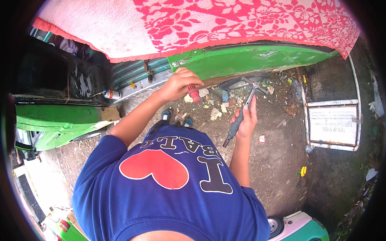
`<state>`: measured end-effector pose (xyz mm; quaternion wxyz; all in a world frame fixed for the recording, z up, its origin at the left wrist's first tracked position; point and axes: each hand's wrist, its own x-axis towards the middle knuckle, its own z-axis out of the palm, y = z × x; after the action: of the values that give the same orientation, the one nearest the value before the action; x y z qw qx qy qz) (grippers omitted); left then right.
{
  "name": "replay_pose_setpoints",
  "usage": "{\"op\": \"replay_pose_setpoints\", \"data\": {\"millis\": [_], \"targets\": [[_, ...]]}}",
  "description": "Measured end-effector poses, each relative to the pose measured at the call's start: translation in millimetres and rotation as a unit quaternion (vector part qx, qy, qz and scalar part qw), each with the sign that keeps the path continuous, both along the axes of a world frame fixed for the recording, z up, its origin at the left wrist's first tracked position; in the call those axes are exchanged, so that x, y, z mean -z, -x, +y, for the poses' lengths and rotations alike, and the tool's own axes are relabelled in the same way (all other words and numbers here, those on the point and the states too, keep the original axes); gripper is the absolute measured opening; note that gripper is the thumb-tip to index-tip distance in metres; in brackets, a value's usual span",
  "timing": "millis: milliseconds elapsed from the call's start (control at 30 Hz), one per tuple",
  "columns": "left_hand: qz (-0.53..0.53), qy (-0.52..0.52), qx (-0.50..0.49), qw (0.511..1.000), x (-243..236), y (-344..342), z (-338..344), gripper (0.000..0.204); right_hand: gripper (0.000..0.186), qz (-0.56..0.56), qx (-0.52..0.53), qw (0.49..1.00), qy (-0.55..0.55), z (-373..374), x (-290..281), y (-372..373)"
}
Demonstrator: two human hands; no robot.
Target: The person uses a hammer and a chisel to repeatedly strike a green metal panel under a red patterned cloth. The person holds the chisel against the panel and taps it with the hammer, working along the edge of the panel.
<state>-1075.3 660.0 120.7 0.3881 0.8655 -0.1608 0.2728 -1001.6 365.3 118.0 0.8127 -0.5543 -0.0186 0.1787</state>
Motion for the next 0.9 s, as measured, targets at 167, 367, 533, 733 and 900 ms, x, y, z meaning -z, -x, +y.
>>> {"op": "replay_pose_setpoints", "data": {"millis": [167,367,533,733,900], "targets": [[-0.010,0.044,-0.031,0.999,-3.8,13.0,5.4,0.023,0.048,0.003,-0.081,0.997,-0.011,0.2,1.6,-6.3],[-0.003,0.030,-0.020,0.999,-2.2,20.3,13.8,0.011,0.045,0.011,-0.041,0.998,-0.045,19.7,-34.4,21.3],[-0.069,0.009,0.019,0.997,1.1,17.2,16.0,0.049,0.046,0.020,-0.036,0.999,0.017,2.7,-34.2,42.9],[-0.071,-0.005,0.043,0.997,6.3,11.4,17.0,0.046,0.045,0.043,0.015,0.998,0.038,-3.4,-34.3,79.8],[-0.079,-0.050,0.045,0.995,10.2,13.8,19.4,0.042,0.045,0.037,0.030,0.998,0.028,-11.3,-25.6,103.6]]}}
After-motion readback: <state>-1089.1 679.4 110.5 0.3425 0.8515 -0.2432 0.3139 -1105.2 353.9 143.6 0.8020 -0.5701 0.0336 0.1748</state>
